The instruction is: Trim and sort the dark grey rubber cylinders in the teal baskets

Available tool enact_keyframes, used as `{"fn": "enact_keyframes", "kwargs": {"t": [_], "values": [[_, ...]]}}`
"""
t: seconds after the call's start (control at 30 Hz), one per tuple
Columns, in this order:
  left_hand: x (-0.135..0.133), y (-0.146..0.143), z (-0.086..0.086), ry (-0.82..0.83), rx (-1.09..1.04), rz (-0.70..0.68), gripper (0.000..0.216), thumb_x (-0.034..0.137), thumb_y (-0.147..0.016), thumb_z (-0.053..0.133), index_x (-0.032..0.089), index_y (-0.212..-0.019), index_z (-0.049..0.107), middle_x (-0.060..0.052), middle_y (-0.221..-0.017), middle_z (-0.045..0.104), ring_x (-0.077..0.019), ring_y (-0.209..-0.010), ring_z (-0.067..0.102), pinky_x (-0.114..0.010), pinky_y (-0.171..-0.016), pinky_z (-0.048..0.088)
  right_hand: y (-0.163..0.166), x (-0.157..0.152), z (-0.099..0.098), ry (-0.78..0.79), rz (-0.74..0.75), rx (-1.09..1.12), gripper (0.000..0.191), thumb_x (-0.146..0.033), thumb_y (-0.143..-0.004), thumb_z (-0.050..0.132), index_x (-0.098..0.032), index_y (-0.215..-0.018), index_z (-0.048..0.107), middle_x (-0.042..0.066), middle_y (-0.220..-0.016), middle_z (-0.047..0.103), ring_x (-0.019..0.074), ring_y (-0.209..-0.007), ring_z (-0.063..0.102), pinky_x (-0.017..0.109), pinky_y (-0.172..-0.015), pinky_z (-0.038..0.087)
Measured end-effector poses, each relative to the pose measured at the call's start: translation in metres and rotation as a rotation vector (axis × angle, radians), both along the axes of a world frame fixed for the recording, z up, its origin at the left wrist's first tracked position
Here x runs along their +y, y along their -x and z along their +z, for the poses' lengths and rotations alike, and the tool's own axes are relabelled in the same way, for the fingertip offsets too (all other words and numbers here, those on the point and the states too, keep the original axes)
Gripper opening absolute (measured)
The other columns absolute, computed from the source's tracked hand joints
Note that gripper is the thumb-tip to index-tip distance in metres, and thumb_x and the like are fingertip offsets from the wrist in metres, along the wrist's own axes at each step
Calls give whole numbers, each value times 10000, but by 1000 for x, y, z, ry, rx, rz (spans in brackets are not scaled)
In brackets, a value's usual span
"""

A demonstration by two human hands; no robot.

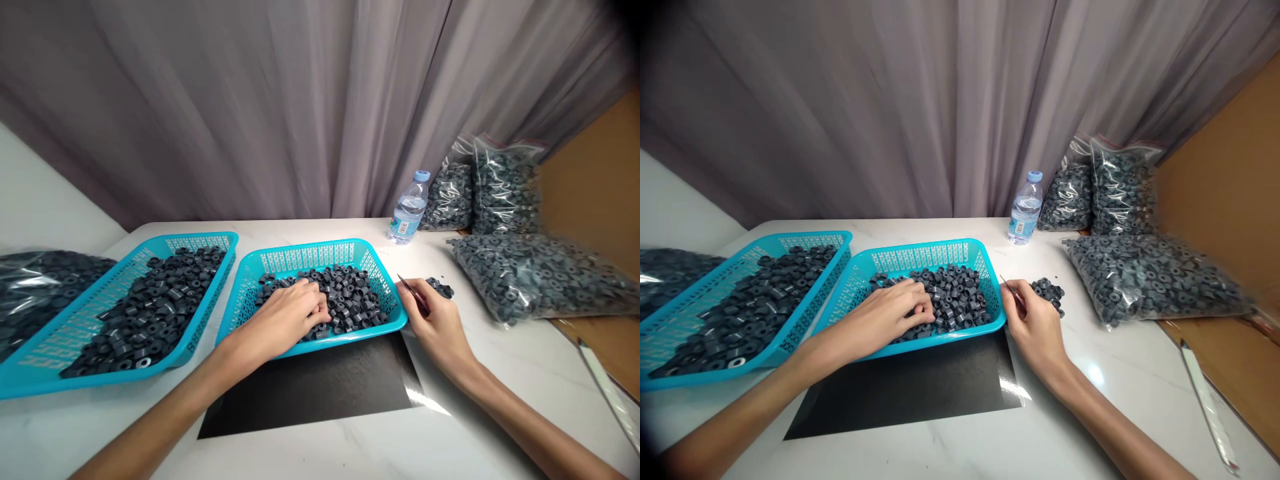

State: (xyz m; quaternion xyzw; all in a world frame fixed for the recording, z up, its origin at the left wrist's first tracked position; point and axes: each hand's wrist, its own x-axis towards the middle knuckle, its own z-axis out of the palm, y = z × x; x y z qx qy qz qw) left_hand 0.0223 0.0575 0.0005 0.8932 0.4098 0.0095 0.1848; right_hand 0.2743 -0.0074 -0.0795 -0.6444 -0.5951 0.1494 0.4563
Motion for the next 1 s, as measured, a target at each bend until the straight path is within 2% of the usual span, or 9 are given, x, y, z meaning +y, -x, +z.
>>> {"fn": "enact_keyframes", "kwargs": {"t": [0.1,0.2,0.33,0.47,0.57,0.67,0.8,1.0], "values": [[-2,3,9,-2,30,-15,292,346,-1016,445,195,-798,567,-53,-927,582,-250,-952,517,-347,-797,341,0,0,0,-6,0,10,392,-514,-981,464,-176,-974,663,62,-775,701,193,-648,600,301,-632,430],[0,9,20,84,-49,29,309,414,-1029,401,208,-859,557,-35,-948,564,-232,-934,517,-346,-824,362,0,0,0,-8,0,10,379,-502,-981,471,-179,-977,667,57,-778,703,192,-652,604,300,-635,431],[6,17,30,416,-254,88,339,514,-1017,405,218,-980,566,-27,-997,576,-191,-858,529,-327,-806,423,0,1,0,-2,-4,4,379,-504,-981,469,-182,-983,669,55,-800,714,185,-653,606,299,-644,431],[10,19,32,782,-486,75,299,465,-997,504,178,-994,589,-74,-1074,634,-185,-906,583,-345,-857,475,1,0,1,-4,-10,2,400,-519,-982,461,-175,-986,666,63,-790,713,187,-642,599,300,-628,421],[10,20,30,935,-576,100,249,416,-959,600,168,-940,602,-75,-1035,657,-191,-956,610,-360,-918,469,0,0,1,-4,-6,0,402,-518,-983,460,-174,-991,668,60,-790,708,185,-643,596,299,-626,424],[11,19,27,1012,-622,119,240,399,-943,637,163,-920,602,-65,-982,656,-178,-925,617,-349,-914,468,0,0,-1,-5,-1,-3,401,-516,-986,459,-173,-990,667,55,-777,698,181,-634,583,298,-623,425],[12,18,22,1091,-645,126,254,399,-934,661,163,-914,569,-63,-922,667,-142,-783,598,-311,-776,473,0,0,-1,-6,-4,-1,393,-519,-984,462,-180,-965,661,39,-739,672,173,-617,563,292,-613,416],[12,15,20,1075,-625,182,273,407,-927,669,159,-910,556,-39,-863,652,-102,-697,525,-267,-641,402,0,0,0,8,-10,-4,379,-516,-981,467,-190,-957,659,26,-727,663,163,-603,548,287,-601,398]]}}
